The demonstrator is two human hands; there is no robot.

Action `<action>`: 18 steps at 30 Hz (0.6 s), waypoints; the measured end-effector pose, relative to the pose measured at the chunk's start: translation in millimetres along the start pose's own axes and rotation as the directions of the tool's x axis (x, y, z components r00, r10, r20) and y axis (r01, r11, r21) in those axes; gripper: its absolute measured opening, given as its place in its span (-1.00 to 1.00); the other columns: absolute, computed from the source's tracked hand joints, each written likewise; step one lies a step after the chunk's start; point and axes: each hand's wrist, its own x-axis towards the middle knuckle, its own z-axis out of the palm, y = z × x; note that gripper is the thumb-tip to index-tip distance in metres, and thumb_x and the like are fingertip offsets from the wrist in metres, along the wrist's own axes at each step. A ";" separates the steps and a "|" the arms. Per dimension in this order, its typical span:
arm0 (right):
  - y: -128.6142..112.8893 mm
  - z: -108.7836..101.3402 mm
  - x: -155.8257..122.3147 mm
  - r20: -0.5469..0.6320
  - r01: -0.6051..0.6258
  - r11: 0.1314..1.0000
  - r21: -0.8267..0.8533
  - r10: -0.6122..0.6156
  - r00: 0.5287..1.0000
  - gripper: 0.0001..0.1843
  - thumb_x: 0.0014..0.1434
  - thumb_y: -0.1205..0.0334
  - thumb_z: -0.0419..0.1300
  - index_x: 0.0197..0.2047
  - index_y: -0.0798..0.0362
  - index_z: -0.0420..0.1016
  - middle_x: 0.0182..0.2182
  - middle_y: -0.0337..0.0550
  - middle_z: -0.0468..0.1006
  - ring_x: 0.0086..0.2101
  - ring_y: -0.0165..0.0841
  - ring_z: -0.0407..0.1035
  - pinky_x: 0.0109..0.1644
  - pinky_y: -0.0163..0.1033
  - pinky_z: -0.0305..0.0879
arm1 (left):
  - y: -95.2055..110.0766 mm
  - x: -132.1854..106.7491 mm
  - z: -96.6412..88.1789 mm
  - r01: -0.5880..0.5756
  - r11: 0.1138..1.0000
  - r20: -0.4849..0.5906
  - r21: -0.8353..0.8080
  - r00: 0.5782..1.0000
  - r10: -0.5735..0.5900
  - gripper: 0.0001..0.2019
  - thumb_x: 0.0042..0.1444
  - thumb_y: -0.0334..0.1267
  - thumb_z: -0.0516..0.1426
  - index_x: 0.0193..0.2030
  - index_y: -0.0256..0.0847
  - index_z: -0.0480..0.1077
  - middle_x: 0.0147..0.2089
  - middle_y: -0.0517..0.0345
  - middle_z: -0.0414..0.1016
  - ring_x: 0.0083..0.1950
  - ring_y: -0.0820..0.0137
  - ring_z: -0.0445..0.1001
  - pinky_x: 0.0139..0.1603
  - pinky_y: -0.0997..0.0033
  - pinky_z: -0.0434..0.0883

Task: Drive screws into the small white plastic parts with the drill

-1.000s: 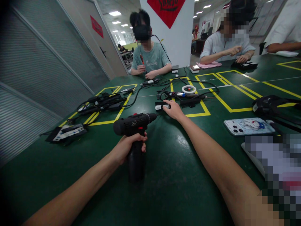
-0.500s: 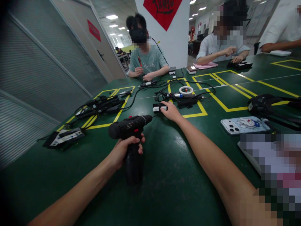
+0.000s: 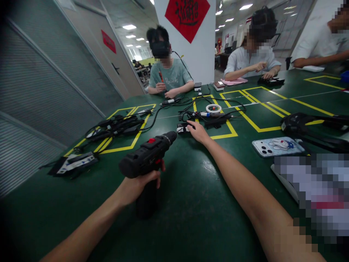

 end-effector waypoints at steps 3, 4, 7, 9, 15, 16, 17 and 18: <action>8.7 -0.8 5.2 -0.027 -0.053 0.989 0.135 0.057 0.998 -0.54 0.29 0.07 0.04 0.15 0.02 0.50 0.13 -0.09 0.51 0.15 -0.26 0.35 0.30 -0.10 0.16 | -0.6 -4.9 1.6 0.041 0.995 0.030 0.092 0.999 -0.044 -0.85 0.02 -0.25 0.18 -0.26 -0.22 0.40 -0.37 0.14 0.48 -0.49 0.37 0.44 -0.40 0.34 0.40; 11.9 -1.2 7.3 -0.037 -0.072 0.978 0.197 0.081 0.996 -0.54 0.29 0.05 0.03 0.13 0.03 0.52 0.11 -0.09 0.53 0.13 -0.25 0.37 0.28 -0.09 0.19 | -0.9 -6.2 1.7 0.039 0.988 0.036 0.148 0.998 -0.045 -0.85 0.03 -0.24 0.19 -0.25 -0.22 0.41 -0.41 0.14 0.48 -0.49 0.34 0.44 -0.41 0.33 0.39; 19.1 -3.4 12.9 -0.029 -0.165 0.911 0.378 0.189 0.982 -0.49 0.26 -0.01 0.02 0.09 0.09 0.54 0.02 -0.07 0.58 0.01 -0.24 0.46 0.15 -0.08 0.32 | 0.4 -9.2 3.4 -0.059 0.953 0.070 0.296 0.997 0.040 -0.80 0.01 -0.22 0.25 -0.21 -0.20 0.46 -0.38 0.08 0.53 -0.39 0.26 0.48 -0.37 0.33 0.37; 20.2 -5.3 14.7 0.009 -0.236 0.859 0.454 0.260 0.966 -0.45 0.24 -0.06 0.03 0.10 0.12 0.52 -0.06 -0.05 0.61 -0.08 -0.26 0.50 0.07 -0.11 0.38 | 1.5 -10.2 7.3 -0.139 0.921 0.118 0.363 0.988 0.103 -0.76 -0.01 -0.19 0.28 -0.18 -0.18 0.48 -0.25 -0.01 0.57 -0.27 0.17 0.52 -0.31 0.32 0.37; 20.5 -6.9 14.5 0.036 -0.262 0.804 0.534 0.288 0.957 -0.50 0.12 -0.04 0.20 0.01 0.11 0.57 -0.10 -0.05 0.62 -0.13 -0.28 0.51 0.05 -0.13 0.40 | -9.7 -10.3 28.1 -0.215 0.696 0.211 0.685 0.973 0.093 -0.68 0.06 -0.13 0.22 -0.04 -0.14 0.45 -0.11 -0.10 0.51 -0.19 0.08 0.53 -0.26 0.24 0.32; 22.0 -6.7 14.7 0.034 -0.248 0.813 0.526 0.271 0.962 -0.51 0.09 -0.02 0.23 0.00 0.10 0.57 -0.08 -0.05 0.62 -0.10 -0.28 0.50 0.07 -0.13 0.39 | -12.4 -9.9 31.1 -0.225 0.665 0.225 0.713 0.970 0.086 -0.68 0.08 -0.15 0.19 -0.02 -0.14 0.44 -0.09 -0.10 0.49 -0.20 0.09 0.53 -0.26 0.24 0.32; 23.7 -6.4 15.0 0.032 -0.234 0.825 0.514 0.254 0.967 -0.52 0.08 0.00 0.24 0.00 0.10 0.58 -0.06 -0.06 0.62 -0.08 -0.28 0.49 0.09 -0.12 0.38 | -14.6 -9.4 33.6 -0.233 0.641 0.239 0.731 0.968 0.079 -0.67 0.09 -0.15 0.17 0.00 -0.14 0.43 -0.08 -0.10 0.48 -0.22 0.11 0.53 -0.26 0.23 0.32; 25.7 -6.3 15.4 0.033 -0.223 0.836 0.502 0.239 0.970 -0.52 0.07 0.01 0.25 0.00 0.10 0.58 -0.05 -0.06 0.61 -0.06 -0.28 0.48 0.10 -0.12 0.37 | -16.4 -8.6 35.5 -0.242 0.622 0.254 0.744 0.965 0.072 -0.66 0.10 -0.13 0.17 0.02 -0.14 0.41 -0.06 -0.10 0.46 -0.21 0.11 0.53 -0.25 0.22 0.33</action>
